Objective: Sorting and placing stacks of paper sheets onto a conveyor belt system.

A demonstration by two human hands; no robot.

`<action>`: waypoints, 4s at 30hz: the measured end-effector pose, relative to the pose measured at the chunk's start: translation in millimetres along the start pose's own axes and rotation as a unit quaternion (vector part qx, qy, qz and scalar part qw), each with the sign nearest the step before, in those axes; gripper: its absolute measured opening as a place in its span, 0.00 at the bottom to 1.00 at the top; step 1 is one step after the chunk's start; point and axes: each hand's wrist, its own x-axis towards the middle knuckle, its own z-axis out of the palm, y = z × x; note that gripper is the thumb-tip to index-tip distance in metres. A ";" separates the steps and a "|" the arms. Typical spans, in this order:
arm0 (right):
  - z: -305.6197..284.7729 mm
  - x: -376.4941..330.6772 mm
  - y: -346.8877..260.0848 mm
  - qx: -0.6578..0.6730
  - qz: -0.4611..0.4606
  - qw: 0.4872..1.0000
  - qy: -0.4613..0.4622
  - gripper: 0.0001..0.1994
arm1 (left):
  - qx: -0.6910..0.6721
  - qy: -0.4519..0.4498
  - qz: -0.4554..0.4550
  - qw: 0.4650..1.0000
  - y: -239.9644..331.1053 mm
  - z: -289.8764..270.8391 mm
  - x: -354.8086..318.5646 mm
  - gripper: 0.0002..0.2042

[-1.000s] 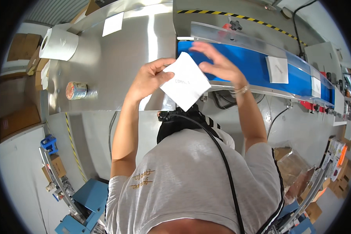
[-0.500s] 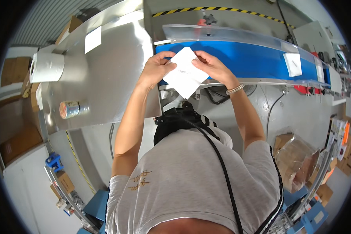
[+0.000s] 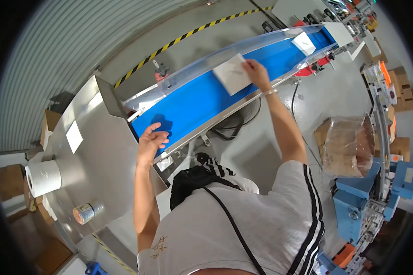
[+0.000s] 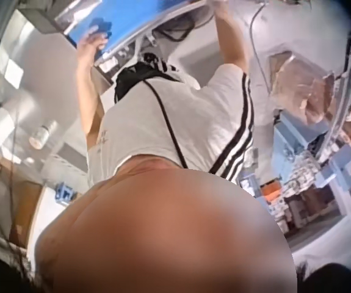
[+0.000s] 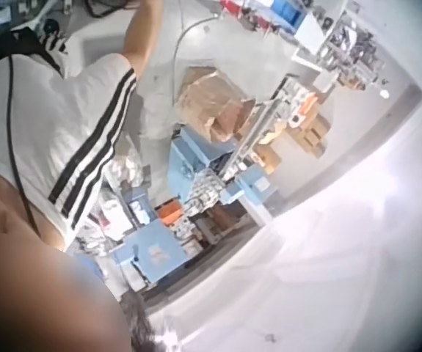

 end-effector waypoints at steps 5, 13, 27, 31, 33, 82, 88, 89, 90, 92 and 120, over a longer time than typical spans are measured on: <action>-31.8 14.5 16.3 -0.264 -0.015 0.948 0.179 0.24 | 0.029 0.015 0.006 0.999 0.0 1.5 -6.1 0.22; 22.9 -166.1 -20.9 -0.156 -0.089 0.947 0.267 0.23 | 0.020 0.019 0.025 0.999 -53.8 -26.7 -29.4 0.17; 146.3 -482.6 -80.1 -0.040 0.297 0.942 0.152 0.14 | 0.056 -0.194 0.205 0.958 -92.9 -30.1 -90.9 0.12; 190.8 -536.3 -91.4 -0.120 0.278 0.953 -0.014 0.15 | 0.136 -0.253 0.265 0.921 -88.5 -15.1 -120.3 0.11; 190.1 -552.2 -114.6 -0.113 0.286 0.946 -0.098 0.20 | 0.158 -0.296 0.258 0.906 -101.6 -9.2 -126.9 0.11; -100.0 -1142.2 -79.3 0.154 0.344 0.727 0.574 0.13 | 0.355 -0.532 0.598 0.483 -336.7 472.6 -563.7 0.20; -206.0 -1035.5 -101.2 0.081 0.314 0.866 0.381 0.15 | 0.456 -0.508 0.570 0.458 -328.4 478.4 -582.1 0.23; -205.3 -1022.6 -86.4 0.060 0.294 0.885 0.355 0.17 | 0.471 -0.492 0.586 0.439 -328.6 480.1 -584.6 0.24; -204.4 -1009.2 -75.4 0.041 0.271 0.905 0.325 0.19 | 0.488 -0.473 0.600 0.423 -327.7 480.7 -584.0 0.26; -206.1 -995.2 -65.2 0.018 0.252 0.923 0.289 0.24 | 0.520 -0.480 0.586 0.395 -323.1 481.3 -587.8 0.27; -273.3 -1014.6 -31.3 -0.222 0.134 0.859 0.441 0.25 | 0.511 -0.541 0.501 0.442 -332.2 503.3 -576.6 0.09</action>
